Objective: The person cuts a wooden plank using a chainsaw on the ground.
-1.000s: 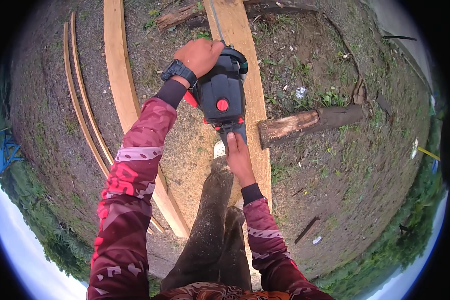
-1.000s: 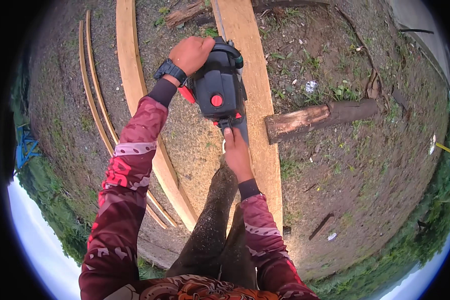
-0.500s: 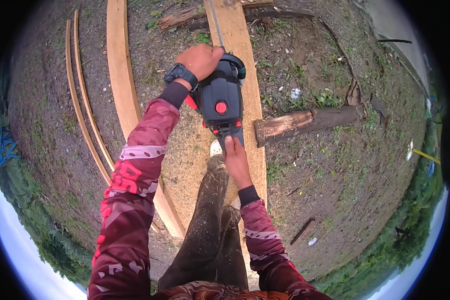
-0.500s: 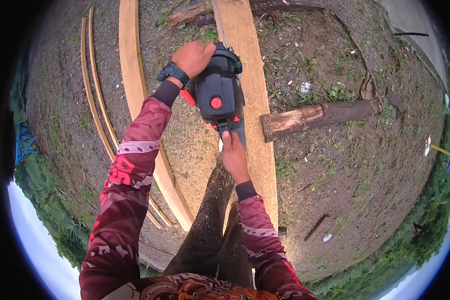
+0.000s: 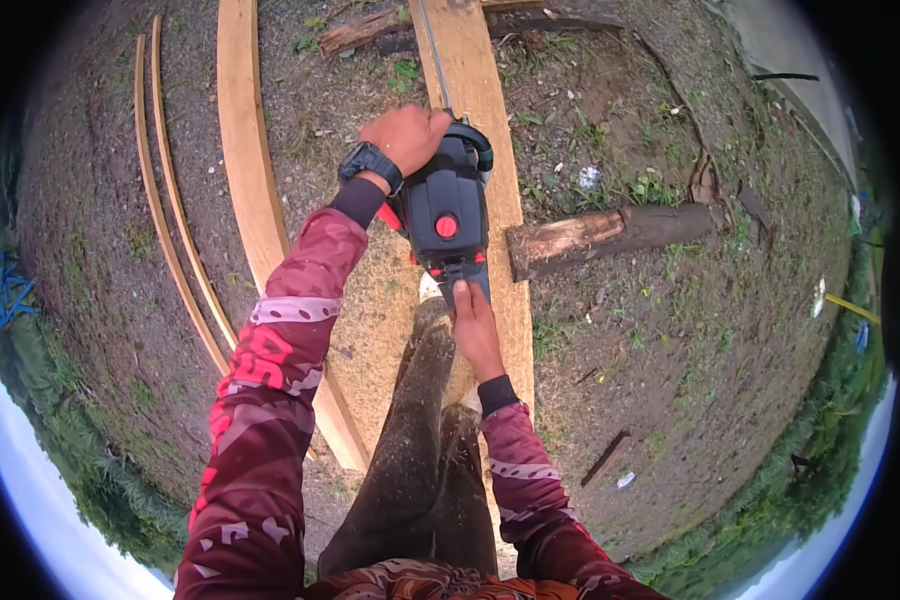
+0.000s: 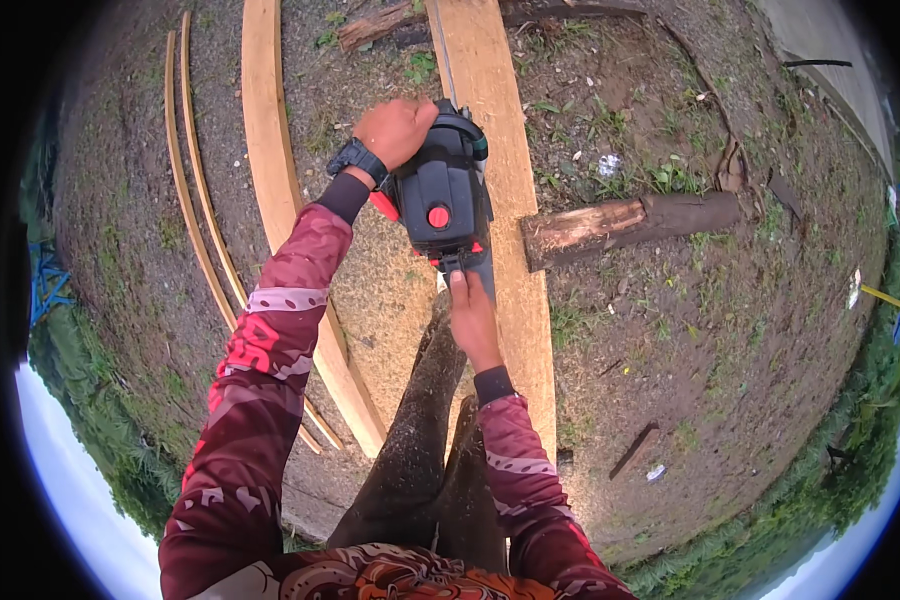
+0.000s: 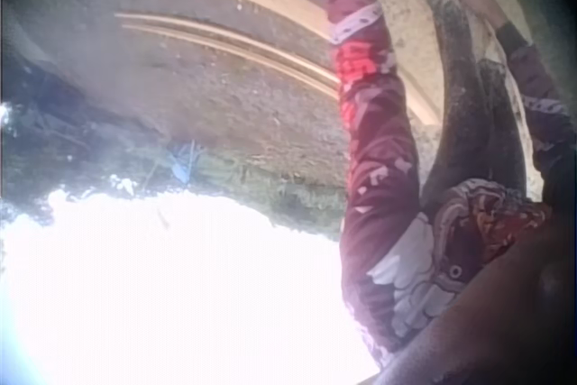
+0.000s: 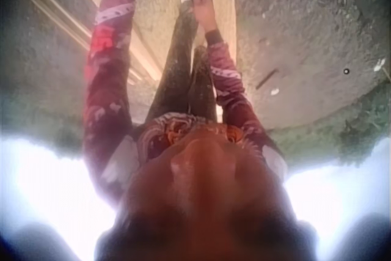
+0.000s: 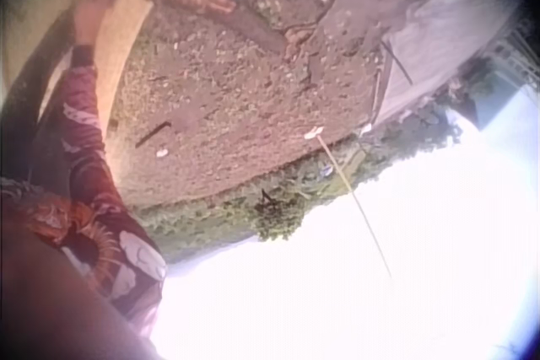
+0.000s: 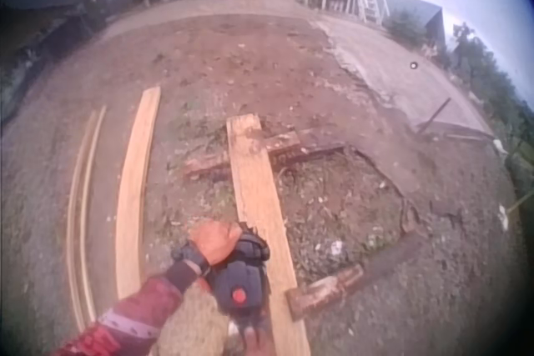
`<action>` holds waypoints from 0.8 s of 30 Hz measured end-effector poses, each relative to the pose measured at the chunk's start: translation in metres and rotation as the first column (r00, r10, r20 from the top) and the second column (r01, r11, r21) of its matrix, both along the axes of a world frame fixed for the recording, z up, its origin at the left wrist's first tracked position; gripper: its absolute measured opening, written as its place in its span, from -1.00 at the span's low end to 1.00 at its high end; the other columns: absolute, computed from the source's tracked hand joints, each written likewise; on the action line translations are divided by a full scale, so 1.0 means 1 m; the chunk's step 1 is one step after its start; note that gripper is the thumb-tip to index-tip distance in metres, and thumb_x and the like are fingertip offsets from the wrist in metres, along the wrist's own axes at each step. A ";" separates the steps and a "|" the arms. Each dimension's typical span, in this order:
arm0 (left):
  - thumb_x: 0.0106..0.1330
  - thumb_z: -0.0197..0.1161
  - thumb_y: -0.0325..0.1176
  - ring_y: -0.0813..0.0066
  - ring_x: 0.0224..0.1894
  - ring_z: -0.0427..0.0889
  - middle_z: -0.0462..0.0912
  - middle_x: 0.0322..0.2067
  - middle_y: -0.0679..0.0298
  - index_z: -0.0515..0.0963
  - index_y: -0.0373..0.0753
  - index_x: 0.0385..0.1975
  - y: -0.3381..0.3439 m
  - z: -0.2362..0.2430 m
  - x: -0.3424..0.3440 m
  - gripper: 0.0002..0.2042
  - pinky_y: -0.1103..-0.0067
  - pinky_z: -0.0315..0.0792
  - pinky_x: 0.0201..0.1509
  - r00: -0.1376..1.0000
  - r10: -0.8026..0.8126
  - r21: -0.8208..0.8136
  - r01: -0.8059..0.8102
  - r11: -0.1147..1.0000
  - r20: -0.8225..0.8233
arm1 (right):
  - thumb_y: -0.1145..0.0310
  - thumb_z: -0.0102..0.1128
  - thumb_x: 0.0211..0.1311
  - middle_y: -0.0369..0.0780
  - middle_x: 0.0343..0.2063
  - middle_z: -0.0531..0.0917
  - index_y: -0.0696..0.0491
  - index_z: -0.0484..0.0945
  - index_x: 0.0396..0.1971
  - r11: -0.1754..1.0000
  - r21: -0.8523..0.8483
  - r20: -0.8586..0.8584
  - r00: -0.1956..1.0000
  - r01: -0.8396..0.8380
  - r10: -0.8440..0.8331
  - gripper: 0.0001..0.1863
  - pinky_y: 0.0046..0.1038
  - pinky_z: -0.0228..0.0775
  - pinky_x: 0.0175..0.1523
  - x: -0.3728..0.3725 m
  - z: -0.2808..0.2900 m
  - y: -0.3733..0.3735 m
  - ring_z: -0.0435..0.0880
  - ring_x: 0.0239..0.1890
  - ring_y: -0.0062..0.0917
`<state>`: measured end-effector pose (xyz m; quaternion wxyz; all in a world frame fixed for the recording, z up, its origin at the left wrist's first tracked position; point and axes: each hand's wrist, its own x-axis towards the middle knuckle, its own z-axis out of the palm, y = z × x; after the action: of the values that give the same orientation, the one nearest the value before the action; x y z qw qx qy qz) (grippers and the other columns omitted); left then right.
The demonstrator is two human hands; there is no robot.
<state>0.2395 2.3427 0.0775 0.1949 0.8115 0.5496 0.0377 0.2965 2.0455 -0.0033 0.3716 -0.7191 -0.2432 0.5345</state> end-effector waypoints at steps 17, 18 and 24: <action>0.49 -0.07 -0.03 -0.23 -0.19 0.69 0.71 -0.28 -0.14 0.69 -0.27 -0.30 0.025 -0.014 -0.005 -0.53 0.09 0.56 -0.09 0.992 -0.099 0.036 0.097 0.995 0.072 | -0.06 -0.14 0.61 0.16 -0.21 0.67 0.20 0.51 0.07 0.999 -0.010 0.021 0.999 -0.039 0.039 -0.44 -0.06 0.42 0.04 0.000 -0.009 0.013 0.65 -0.10 0.14; 0.47 -0.07 -0.01 -0.26 -0.20 0.69 0.71 -0.28 -0.15 0.69 -0.29 -0.30 0.030 -0.012 -0.006 -0.51 0.09 0.57 -0.08 0.991 -0.102 0.025 0.101 0.995 0.081 | -0.06 -0.14 0.61 0.19 -0.17 0.67 0.20 0.50 0.08 0.999 -0.035 0.009 0.999 -0.036 0.036 -0.43 -0.05 0.41 0.07 0.000 -0.008 0.021 0.63 -0.05 0.17; 0.43 -0.03 0.04 -0.27 -0.24 0.70 0.72 -0.32 -0.15 0.72 -0.31 -0.34 0.026 -0.009 -0.002 -0.48 0.12 0.58 -0.09 0.997 0.000 -0.021 0.002 1.000 0.082 | -0.04 -0.15 0.62 0.22 -0.13 0.65 0.20 0.50 0.08 0.999 -0.041 0.013 0.999 -0.031 0.031 -0.45 -0.04 0.40 0.09 0.000 -0.004 0.025 0.60 0.00 0.22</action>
<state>0.2375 2.3687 0.0685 0.2258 0.8073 0.5413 0.0650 0.2969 2.0708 -0.0072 0.3469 -0.7263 -0.2460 0.5400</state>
